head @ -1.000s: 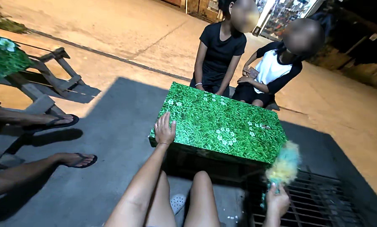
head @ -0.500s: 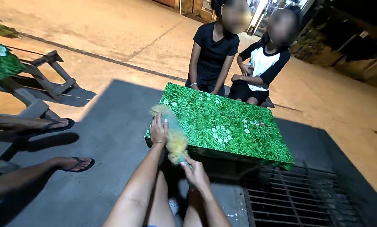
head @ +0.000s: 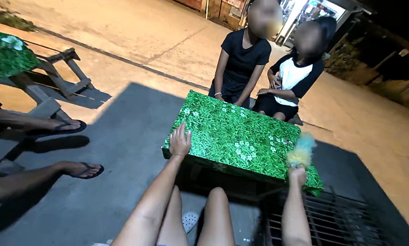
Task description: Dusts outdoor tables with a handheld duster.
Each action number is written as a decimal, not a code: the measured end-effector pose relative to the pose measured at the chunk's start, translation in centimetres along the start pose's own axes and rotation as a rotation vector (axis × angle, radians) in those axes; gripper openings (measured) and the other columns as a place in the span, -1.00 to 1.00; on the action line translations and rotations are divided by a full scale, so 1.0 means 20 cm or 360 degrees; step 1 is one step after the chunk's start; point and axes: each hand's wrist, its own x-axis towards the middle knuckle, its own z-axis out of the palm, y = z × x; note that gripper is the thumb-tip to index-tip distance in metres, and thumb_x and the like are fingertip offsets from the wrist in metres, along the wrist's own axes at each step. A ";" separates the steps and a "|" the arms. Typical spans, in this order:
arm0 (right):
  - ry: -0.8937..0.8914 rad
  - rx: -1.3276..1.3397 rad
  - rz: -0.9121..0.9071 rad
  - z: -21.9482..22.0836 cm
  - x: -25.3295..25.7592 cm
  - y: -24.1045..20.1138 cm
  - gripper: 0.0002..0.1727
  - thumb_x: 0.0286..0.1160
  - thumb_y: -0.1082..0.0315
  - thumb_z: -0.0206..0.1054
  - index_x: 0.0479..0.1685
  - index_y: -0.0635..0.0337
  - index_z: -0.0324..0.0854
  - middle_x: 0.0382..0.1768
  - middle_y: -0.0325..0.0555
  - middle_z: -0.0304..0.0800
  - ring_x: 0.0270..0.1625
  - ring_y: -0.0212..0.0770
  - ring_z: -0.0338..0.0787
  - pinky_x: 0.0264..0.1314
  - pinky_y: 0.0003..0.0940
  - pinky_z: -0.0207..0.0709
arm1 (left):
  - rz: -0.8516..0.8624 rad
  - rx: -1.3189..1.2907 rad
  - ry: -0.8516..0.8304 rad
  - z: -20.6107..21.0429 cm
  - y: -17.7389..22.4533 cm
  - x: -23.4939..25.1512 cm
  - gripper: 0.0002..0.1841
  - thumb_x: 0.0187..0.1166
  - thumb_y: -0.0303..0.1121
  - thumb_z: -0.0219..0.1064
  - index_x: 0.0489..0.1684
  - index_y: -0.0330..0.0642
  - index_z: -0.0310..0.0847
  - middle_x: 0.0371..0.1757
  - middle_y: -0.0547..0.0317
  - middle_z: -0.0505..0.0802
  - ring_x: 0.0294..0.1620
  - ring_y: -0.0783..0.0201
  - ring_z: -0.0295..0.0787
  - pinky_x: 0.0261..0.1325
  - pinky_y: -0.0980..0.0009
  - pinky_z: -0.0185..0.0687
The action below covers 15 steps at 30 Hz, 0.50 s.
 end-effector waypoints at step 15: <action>-0.0459 -0.0072 -0.0883 0.47 -0.50 -1.07 -0.56 0.78 0.15 0.16 0.43 0.22 0.62 0.32 0.35 0.74 0.36 0.39 0.74 0.34 0.42 0.56 | 0.0003 0.0016 0.0047 0.00 0.00 0.00 -0.43 0.84 -0.09 -0.11 0.79 -0.11 0.26 0.81 0.02 0.39 0.81 -0.10 0.27 0.71 -0.20 0.18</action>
